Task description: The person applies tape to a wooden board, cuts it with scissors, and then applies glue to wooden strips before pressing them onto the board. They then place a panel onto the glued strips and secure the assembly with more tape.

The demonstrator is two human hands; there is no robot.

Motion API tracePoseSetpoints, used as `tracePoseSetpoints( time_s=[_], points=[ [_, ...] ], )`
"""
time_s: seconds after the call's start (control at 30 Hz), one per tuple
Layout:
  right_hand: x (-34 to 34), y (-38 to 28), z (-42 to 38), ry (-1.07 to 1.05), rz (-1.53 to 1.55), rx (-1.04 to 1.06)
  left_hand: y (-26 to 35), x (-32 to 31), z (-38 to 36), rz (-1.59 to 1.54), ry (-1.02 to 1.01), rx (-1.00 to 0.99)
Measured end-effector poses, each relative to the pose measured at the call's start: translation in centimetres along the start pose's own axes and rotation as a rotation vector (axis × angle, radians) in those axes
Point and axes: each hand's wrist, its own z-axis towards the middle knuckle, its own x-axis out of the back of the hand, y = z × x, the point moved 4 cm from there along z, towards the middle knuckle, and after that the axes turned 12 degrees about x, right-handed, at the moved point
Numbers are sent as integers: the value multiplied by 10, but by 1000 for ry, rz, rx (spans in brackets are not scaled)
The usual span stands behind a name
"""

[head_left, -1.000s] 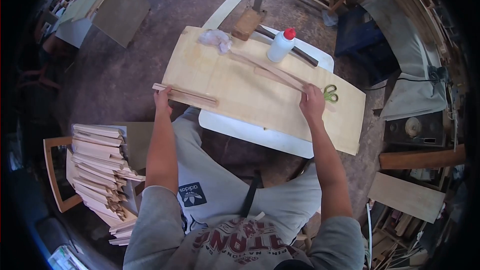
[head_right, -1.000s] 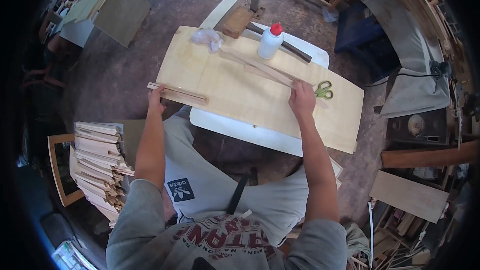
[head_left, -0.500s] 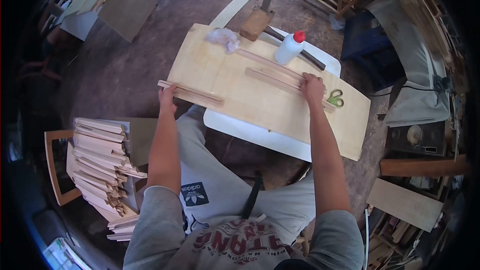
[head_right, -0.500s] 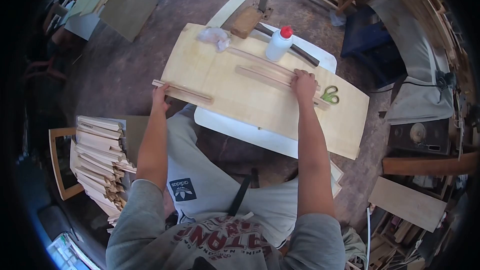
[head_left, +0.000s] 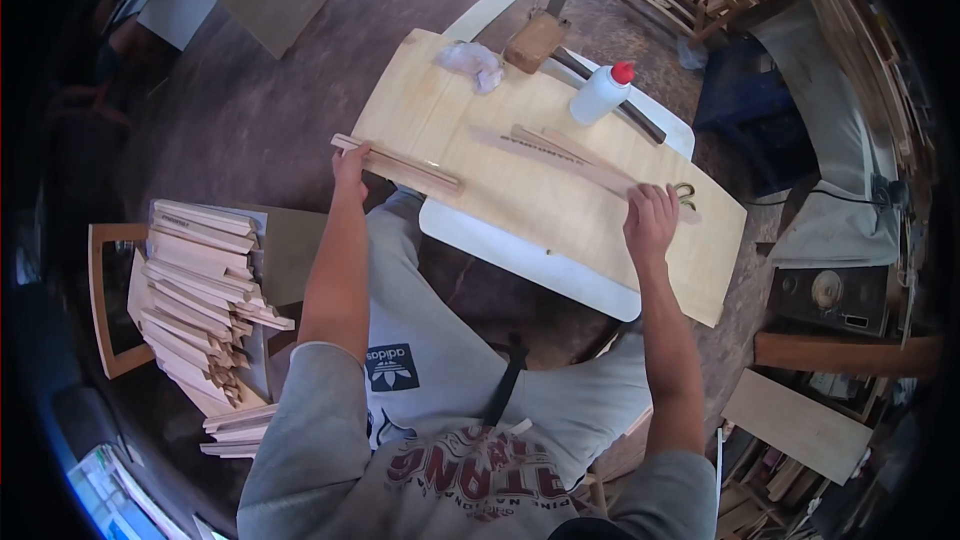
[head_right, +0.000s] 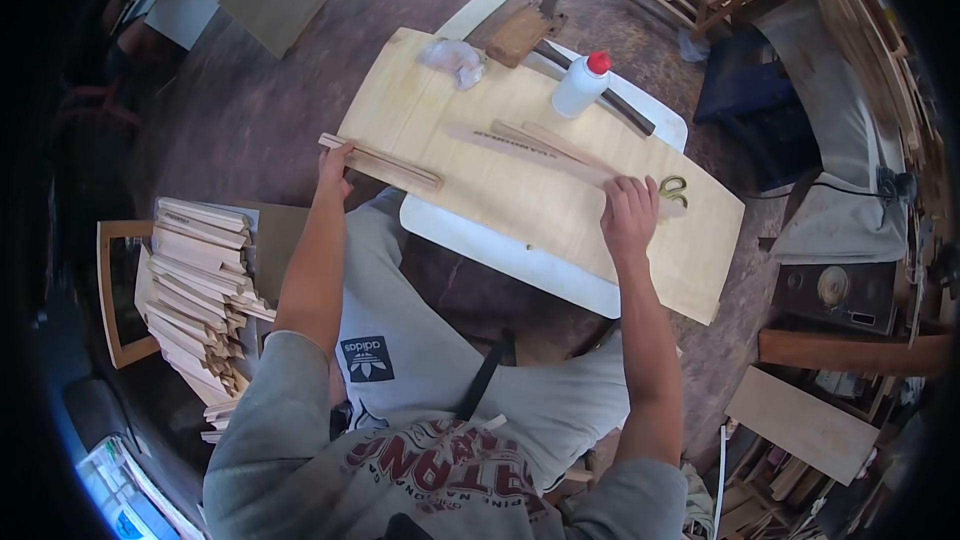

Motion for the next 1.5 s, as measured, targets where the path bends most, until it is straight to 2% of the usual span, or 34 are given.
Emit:
tracePoseSetpoints(
  time_s=[0.13,0.23,0.33,0.43,0.53,0.6,0.63,0.7,0.73,0.83,0.9,1.0,1.2,1.5],
  points=[
    [45,-21,-17,33,5,-11,2,1,4,11,-11,-77],
    [66,-28,-28,30,-3,-28,4,-4,-10,16,58,-16],
    [77,-33,-36,15,8,-47,5,-3,-3,16,37,-39],
    [82,-35,-43,-5,23,-68,3,-5,-15,-24,109,-186],
    [82,-35,-47,-29,87,-127,16,-13,-57,446,773,-405],
    [79,-32,-55,-58,196,-218,25,-27,-94,652,829,-732],
    [72,-26,-66,-141,343,-433,26,-31,-106,756,852,-894],
    [59,-18,-93,-319,630,-863,25,-34,-96,921,760,-844],
    [58,-16,-98,-341,638,-867,24,-36,-90,1004,710,-818],
    [54,-8,-113,-382,666,-888,26,-34,-87,979,689,-891],
    [51,-6,-122,-377,701,-919,23,-33,-90,1038,608,-845],
    [48,-6,-125,-486,725,-991,18,-38,-112,1137,530,-758],
    [41,-25,-96,-552,513,-659,0,-49,-140,1258,434,-564],
    [23,-33,-71,-565,499,-642,-4,-54,-135,1230,433,-522]
  ],
)
